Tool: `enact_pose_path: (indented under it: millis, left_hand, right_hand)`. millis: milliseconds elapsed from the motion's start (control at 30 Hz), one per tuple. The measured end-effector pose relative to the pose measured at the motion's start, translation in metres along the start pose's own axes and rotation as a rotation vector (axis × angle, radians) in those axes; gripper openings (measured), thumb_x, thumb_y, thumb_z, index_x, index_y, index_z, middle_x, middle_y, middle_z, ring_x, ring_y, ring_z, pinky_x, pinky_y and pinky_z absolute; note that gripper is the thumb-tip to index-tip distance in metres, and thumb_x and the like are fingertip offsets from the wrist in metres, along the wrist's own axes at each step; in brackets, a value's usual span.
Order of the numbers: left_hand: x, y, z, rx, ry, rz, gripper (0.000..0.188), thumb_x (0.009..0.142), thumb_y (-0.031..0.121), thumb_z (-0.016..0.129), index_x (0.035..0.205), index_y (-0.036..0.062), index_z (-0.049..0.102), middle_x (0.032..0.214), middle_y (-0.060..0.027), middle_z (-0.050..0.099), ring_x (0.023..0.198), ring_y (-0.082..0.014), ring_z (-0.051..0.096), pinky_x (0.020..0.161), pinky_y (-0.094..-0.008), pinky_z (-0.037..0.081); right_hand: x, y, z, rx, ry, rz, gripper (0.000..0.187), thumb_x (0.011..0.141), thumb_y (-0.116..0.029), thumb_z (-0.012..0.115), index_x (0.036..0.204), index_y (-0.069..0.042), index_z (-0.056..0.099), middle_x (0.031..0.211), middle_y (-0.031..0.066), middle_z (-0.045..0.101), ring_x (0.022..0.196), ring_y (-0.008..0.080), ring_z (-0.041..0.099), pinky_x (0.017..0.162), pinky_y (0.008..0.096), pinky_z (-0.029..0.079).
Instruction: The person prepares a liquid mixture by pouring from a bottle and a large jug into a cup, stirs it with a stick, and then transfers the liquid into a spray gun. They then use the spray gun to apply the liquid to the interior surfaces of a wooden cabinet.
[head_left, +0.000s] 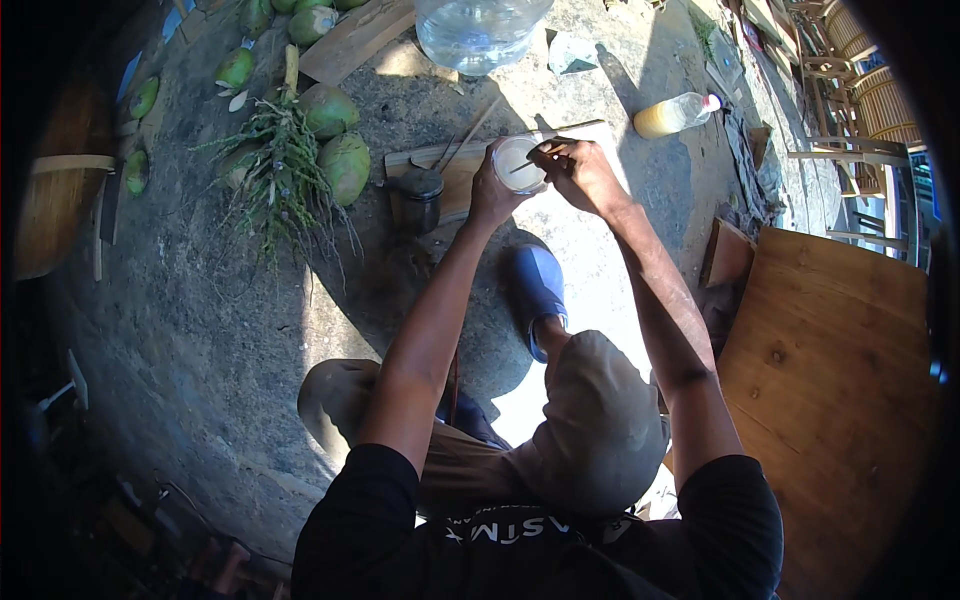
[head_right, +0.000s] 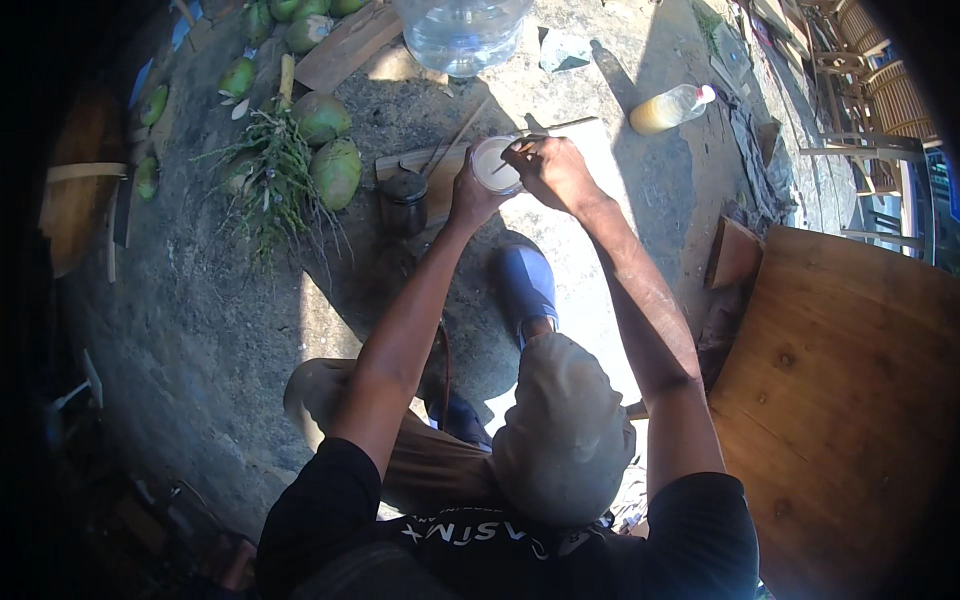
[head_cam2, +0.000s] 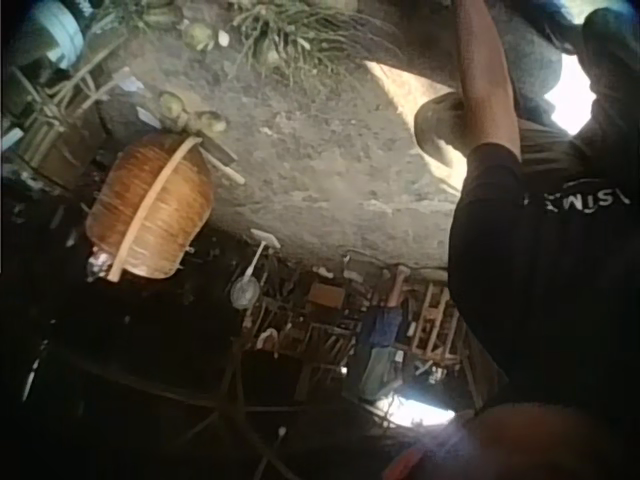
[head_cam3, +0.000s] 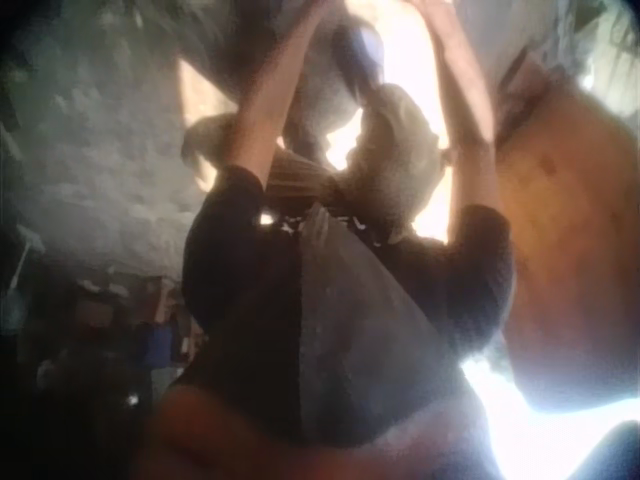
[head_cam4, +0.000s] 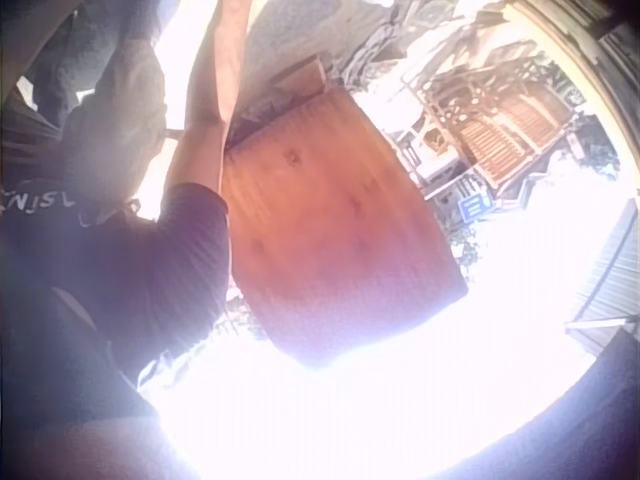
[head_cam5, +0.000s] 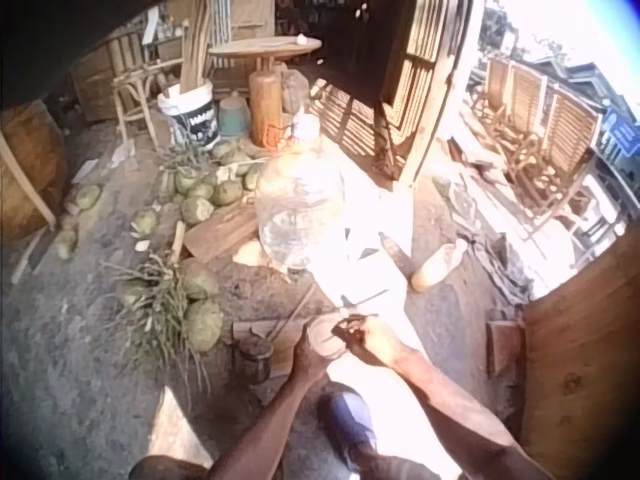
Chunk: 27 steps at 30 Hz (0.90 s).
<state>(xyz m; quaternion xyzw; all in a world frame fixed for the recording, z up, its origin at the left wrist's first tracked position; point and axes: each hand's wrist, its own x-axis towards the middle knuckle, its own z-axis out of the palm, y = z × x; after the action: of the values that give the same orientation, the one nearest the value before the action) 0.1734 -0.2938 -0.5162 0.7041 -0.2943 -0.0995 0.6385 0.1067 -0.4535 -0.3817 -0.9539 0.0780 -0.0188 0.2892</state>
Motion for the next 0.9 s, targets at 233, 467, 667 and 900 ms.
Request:
enact_pose_path:
  millis: [233,467,667,900]
  left_hand:
    - [-0.004,0.001,-0.008,0.034,-0.029,-0.061,0.103,0.067,0.019,0.103,0.150,0.0077,0.044,0.141,-0.0174,0.065,0.132,-0.0329,0.064,0.109,-0.0455,0.054]
    - [-0.007,0.002,-0.020,0.125,-0.112,-0.107,0.103,0.069,0.015,0.100,0.154,0.0088,0.041,0.146,-0.0198,0.062,0.136,-0.0355,0.062,0.112,-0.0473,0.052]
    - [-0.004,0.008,-0.025,0.114,-0.120,-0.095,0.103,0.069,0.011,0.099,0.155,0.0089,0.041,0.147,-0.0199,0.061,0.137,-0.0368,0.061,0.112,-0.0466,0.052]
    - [-0.016,0.043,-0.049,0.260,-0.092,-0.053,0.103,0.078,0.001,0.083,0.165,0.0094,0.029,0.159,-0.0219,0.050,0.152,-0.0386,0.045,0.125,-0.0467,0.037]
  right_hand:
    - [-0.009,0.003,-0.005,0.056,-0.039,-0.034,0.024,0.092,-0.009,0.070,0.114,-0.008,0.081,0.098,0.0209,0.077,0.089,0.0380,0.076,0.077,0.0456,0.061]
    - [-0.034,-0.018,-0.036,0.065,0.036,-0.069,0.022,0.098,-0.010,0.067,0.115,-0.003,0.079,0.104,0.0225,0.077,0.089,0.0396,0.075,0.077,0.0462,0.060]
    - [-0.079,-0.042,-0.071,0.288,0.212,0.118,0.022,0.103,-0.012,0.064,0.115,0.001,0.078,0.106,0.0173,0.079,0.089,0.0257,0.078,0.075,0.0368,0.060]
    - [-0.146,-0.006,-0.083,0.838,0.753,0.321,0.024,0.109,-0.013,0.062,0.110,0.008,0.074,0.099,0.0146,0.075,0.082,0.0190,0.072,0.082,0.0360,0.060]
